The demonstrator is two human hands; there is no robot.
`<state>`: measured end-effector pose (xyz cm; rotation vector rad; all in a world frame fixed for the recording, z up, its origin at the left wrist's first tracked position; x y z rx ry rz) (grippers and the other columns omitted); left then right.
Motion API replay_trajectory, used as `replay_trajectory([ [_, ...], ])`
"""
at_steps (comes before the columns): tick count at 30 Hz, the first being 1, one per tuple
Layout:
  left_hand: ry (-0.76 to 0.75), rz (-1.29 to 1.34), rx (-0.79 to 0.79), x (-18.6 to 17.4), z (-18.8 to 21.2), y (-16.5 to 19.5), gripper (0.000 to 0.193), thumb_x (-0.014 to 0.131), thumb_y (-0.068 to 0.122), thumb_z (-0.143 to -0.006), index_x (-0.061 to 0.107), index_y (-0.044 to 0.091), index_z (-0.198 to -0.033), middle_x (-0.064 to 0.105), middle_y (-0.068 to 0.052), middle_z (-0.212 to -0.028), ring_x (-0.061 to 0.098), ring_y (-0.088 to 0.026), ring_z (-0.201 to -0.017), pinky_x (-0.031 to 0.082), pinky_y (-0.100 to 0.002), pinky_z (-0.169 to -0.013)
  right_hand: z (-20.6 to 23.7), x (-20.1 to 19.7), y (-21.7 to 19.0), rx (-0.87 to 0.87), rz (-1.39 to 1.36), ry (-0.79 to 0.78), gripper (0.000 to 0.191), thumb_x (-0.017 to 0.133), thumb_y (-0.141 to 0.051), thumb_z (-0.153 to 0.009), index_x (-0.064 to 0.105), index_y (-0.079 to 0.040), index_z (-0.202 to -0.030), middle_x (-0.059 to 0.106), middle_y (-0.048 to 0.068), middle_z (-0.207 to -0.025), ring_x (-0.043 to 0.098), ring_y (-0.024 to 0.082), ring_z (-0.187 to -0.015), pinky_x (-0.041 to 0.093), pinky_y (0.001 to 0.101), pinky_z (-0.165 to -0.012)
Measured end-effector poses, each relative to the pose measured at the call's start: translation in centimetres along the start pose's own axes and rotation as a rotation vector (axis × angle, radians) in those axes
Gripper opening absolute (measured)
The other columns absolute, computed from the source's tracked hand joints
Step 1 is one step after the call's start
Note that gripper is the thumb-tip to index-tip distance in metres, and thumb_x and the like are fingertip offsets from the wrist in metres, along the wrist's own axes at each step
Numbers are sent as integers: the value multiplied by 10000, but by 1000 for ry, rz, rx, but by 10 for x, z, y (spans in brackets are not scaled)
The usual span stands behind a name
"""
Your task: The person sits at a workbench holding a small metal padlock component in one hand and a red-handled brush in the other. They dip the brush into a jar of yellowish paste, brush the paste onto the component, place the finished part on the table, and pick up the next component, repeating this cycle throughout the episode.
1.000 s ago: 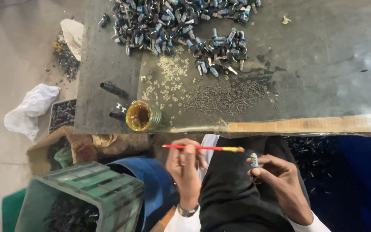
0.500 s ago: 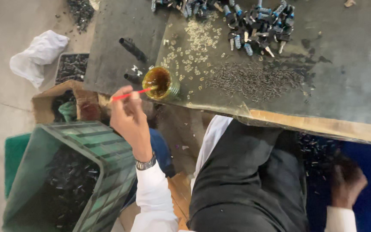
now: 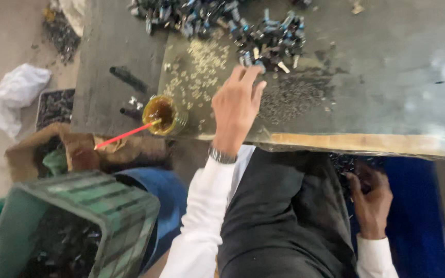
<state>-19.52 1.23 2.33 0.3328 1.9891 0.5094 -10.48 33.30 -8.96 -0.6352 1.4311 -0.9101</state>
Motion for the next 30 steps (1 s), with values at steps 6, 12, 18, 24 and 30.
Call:
replay_trajectory([
  [6,-42,-348,217,42,-42,-12,236,661,41,-860,731,196,-1023,617,-36,-1016,639,-227,-951,416,-405,-808,34,-2,-34,-127,-195,-104,270,725,-79,-916,692,-2,-1173,728,95,-1145,685,148,-1024,521,286,-917],
  [12,68,-76,212,17,-41,-12,200,708,38,-907,702,152,-1071,642,-1,-1080,657,-190,-994,433,-375,-858,52,2,-60,-144,-345,-295,168,674,-82,-937,736,-23,-1081,747,95,-1109,692,167,-1051,525,291,-897],
  [18,60,474,53,-51,9,38,141,709,43,-987,634,83,-1099,632,-29,-1082,634,-180,-855,522,-313,-796,49,-10,-120,-525,-473,-172,139,651,-127,-1018,698,-32,-1108,730,121,-1134,724,199,-1098,574,288,-985],
  [24,-307,621,243,-73,80,83,293,823,125,-867,679,98,-1120,691,-44,-1115,637,-158,-894,514,-318,-851,39,19,-129,-555,-495,-302,264,588,-211,-1070,558,35,-1160,566,157,-1028,558,222,-962,468,315,-875],
  [30,-132,467,-54,-41,88,49,178,747,134,-970,715,123,-1145,683,-10,-1084,686,-161,-914,523,-301,-826,64,53,-78,-30,-588,-730,207,578,-187,-1030,688,-14,-1062,536,-38,-716,504,61,-644,435,218,-568],
])
Point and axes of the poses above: each hand's wrist, its own z-axis away from the middle knuckle, its own x-axis out of the palm, y = z × x, the point moved 2 cm from there along -z, towards the middle knuckle
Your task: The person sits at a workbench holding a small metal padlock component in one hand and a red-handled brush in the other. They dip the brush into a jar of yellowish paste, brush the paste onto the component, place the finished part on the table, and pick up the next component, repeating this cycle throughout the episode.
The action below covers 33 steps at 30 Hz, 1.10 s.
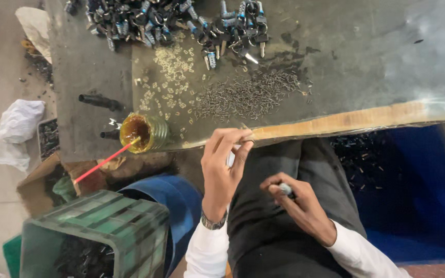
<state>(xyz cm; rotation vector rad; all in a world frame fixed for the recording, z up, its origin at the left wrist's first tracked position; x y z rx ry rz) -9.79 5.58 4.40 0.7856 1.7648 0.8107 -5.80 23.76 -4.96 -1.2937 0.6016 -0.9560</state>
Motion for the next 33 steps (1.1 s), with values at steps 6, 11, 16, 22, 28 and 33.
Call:
replay_trajectory([
  [6,-52,-298,225,21,-5,-22,332,785,246,-925,724,179,-1245,603,8,-1068,589,-172,-943,392,-367,-900,9,-18,43,101,-121,124,317,439,-217,-970,686,-24,-1017,517,-10,-764,458,99,-697,393,262,-645],
  [11,-85,-428,290,40,-16,-28,525,814,400,-835,699,174,-1295,551,-3,-1054,535,-217,-990,341,-407,-915,10,-28,45,102,-284,165,377,380,-230,-1053,652,30,-1080,500,27,-887,470,127,-789,416,281,-724],
  [16,-65,-386,319,39,-8,-32,447,807,351,-853,711,154,-1242,583,-3,-1067,557,-212,-1026,360,-396,-930,8,-32,26,174,-348,201,332,496,-175,-1013,612,8,-1265,665,55,-1022,642,145,-922,515,283,-847],
  [22,27,-314,267,30,6,-33,154,821,123,-875,734,127,-1001,671,6,-983,619,-189,-945,381,-361,-902,-2,-30,15,117,-355,208,307,595,-93,-996,639,38,-1269,742,98,-1044,676,164,-950,536,303,-897],
  [28,-14,284,-39,28,27,-21,113,734,-27,-919,705,48,-999,728,-45,-982,669,-149,-890,497,-275,-800,1,-30,31,113,-464,240,240,602,-112,-1006,601,18,-1206,699,73,-1016,628,143,-906,512,311,-830],
  [33,-128,494,-310,43,43,-23,85,720,-31,-936,711,21,-1002,754,-40,-965,637,-77,-815,494,-218,-702,-1,-28,44,100,-794,275,240,590,-168,-1083,573,30,-1219,586,44,-977,552,121,-867,510,319,-850],
])
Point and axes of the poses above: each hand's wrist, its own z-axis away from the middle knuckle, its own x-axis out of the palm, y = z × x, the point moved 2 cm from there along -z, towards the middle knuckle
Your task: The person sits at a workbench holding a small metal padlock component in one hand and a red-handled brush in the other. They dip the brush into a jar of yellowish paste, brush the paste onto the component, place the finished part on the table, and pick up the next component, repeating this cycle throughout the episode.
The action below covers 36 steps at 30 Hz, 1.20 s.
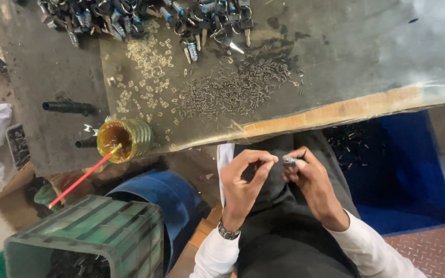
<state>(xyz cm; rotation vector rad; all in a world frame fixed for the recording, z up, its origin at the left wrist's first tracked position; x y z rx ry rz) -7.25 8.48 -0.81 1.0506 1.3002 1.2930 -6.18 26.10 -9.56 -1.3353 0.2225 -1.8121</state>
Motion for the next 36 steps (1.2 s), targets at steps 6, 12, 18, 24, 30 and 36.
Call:
replay_trajectory([
  [6,-8,-48,122,1,2,-5,102,749,-22,-915,709,13,-1001,708,-61,-1021,636,-101,-847,503,-227,-722,8,8,-10,26,211,62,221,600,-87,-990,588,-10,-1196,655,57,-1106,629,117,-1001,512,272,-899],
  [12,-5,-24,141,1,7,-4,109,757,-26,-914,719,7,-1010,716,-69,-1020,678,-127,-881,540,-247,-755,9,17,-9,55,129,20,190,668,-52,-951,628,5,-1127,692,77,-1064,680,146,-958,542,280,-844],
  [18,29,-2,154,3,11,-4,104,761,-30,-918,720,-4,-1010,718,-83,-1023,688,-143,-912,549,-255,-787,13,19,-6,-9,138,-23,172,680,-51,-998,624,26,-1141,656,54,-1080,655,125,-957,526,270,-837],
  [24,36,12,146,2,15,-5,110,756,-35,-916,721,-8,-1016,715,-91,-1030,690,-147,-920,557,-258,-802,14,23,-4,62,5,63,262,541,-198,-1051,584,-37,-1253,674,73,-1025,662,143,-864,556,293,-803],
  [30,43,22,139,6,16,-12,104,752,-27,-920,715,-18,-1016,709,-92,-1030,681,-140,-888,561,-258,-788,13,19,0,101,197,62,275,520,-166,-1078,610,14,-1265,703,87,-991,666,117,-840,440,216,-634],
  [36,10,20,158,9,27,-15,110,728,-22,-940,706,-23,-1048,696,-96,-1077,678,-141,-911,565,-264,-811,23,13,3,35,154,-14,287,510,-191,-1087,627,39,-1213,722,78,-954,677,109,-836,511,222,-721],
])
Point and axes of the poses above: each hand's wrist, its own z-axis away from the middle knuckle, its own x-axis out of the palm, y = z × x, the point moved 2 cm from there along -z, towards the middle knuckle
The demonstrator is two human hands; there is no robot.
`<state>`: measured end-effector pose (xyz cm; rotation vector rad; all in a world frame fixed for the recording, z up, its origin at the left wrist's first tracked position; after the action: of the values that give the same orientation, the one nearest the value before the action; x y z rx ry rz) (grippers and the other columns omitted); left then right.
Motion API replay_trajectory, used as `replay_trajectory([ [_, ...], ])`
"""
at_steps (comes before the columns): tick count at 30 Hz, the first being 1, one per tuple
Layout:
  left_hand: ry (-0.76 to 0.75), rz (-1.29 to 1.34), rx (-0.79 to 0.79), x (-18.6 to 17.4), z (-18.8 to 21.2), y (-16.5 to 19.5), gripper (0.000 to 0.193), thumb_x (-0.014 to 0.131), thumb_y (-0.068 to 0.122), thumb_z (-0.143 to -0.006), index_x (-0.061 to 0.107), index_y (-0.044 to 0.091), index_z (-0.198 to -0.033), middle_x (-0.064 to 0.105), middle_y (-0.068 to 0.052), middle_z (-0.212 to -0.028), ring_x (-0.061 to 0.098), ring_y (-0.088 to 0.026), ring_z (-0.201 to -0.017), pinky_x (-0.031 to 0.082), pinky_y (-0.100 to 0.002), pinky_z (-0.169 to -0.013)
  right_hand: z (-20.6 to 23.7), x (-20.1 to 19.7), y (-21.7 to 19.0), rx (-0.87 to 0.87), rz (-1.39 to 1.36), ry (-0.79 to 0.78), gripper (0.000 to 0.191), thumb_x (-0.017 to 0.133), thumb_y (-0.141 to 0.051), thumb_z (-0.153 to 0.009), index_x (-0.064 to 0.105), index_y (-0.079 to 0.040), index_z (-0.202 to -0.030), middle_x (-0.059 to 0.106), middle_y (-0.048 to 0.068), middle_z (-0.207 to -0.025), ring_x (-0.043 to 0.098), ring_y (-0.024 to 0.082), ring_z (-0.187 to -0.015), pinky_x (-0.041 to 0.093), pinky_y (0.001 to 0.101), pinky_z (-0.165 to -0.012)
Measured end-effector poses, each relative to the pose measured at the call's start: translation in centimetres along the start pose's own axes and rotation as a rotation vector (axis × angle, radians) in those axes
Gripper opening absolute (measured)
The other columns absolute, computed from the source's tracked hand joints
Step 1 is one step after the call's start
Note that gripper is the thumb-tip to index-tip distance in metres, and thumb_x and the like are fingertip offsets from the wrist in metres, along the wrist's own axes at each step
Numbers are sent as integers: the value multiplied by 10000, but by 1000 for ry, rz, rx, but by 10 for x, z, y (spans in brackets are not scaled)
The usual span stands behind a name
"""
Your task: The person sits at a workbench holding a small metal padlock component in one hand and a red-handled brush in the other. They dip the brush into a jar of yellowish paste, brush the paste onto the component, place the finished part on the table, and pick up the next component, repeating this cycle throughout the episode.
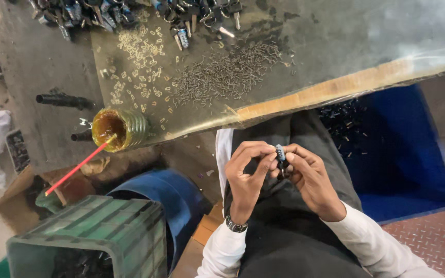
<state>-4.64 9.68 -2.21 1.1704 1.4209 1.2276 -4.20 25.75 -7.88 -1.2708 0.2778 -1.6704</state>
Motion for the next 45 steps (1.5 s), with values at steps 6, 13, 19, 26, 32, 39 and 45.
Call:
replay_trajectory([
  [6,3,-32,19,7,7,1,105,732,-23,-941,713,-21,-1045,697,-95,-1070,680,-133,-895,573,-266,-794,7,-1,3,-82,13,28,263,519,-176,-1058,622,28,-1186,720,68,-982,693,126,-858,551,260,-760],
  [13,5,-38,8,16,13,3,102,739,-25,-939,711,-17,-1037,694,-89,-1069,679,-128,-868,565,-262,-762,11,-9,0,-114,102,7,241,555,-163,-1068,643,36,-1173,723,87,-960,681,133,-839,510,255,-724],
  [19,36,-117,58,24,13,5,108,744,-27,-943,707,-15,-1044,694,-94,-1086,689,-139,-912,578,-270,-797,9,-13,-8,-178,185,-50,229,565,-145,-1060,653,36,-1169,733,92,-972,688,145,-855,550,285,-790],
  [26,65,-130,-12,31,8,-2,104,745,-35,-933,711,-8,-1027,699,-97,-1078,696,-143,-919,580,-268,-789,-2,-23,-9,-142,182,-51,216,565,-123,-1050,656,38,-1162,734,94,-976,684,145,-854,559,292,-795],
  [32,3,-191,-1,29,-3,-9,123,761,-40,-921,711,-4,-1028,704,-85,-1056,705,-135,-945,571,-264,-818,-13,-38,-5,-119,271,-23,192,577,-82,-1040,665,40,-1159,727,87,-960,676,128,-854,557,279,-779],
  [39,-42,-40,-279,19,-13,-10,207,765,-44,-906,684,-8,-1093,697,-73,-998,698,-113,-836,562,-246,-756,-32,-44,-8,1,236,-191,240,575,-173,-1075,663,45,-1124,719,83,-958,666,125,-832,546,262,-780],
  [45,81,-113,-239,-9,-6,-20,178,758,-29,-920,692,-22,-1085,706,-72,-1018,699,-129,-862,561,-249,-761,-48,-48,4,289,-51,-186,321,586,-240,-1057,639,40,-1203,701,103,-915,640,141,-779,523,274,-705],
])
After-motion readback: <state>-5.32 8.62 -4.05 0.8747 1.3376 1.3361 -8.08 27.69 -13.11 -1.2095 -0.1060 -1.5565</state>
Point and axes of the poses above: each hand's wrist, its own z-axis away from the middle knuckle, its own x-axis out of the palm, y = z × x, the point moved 2 cm from there along -z, towards the middle knuckle
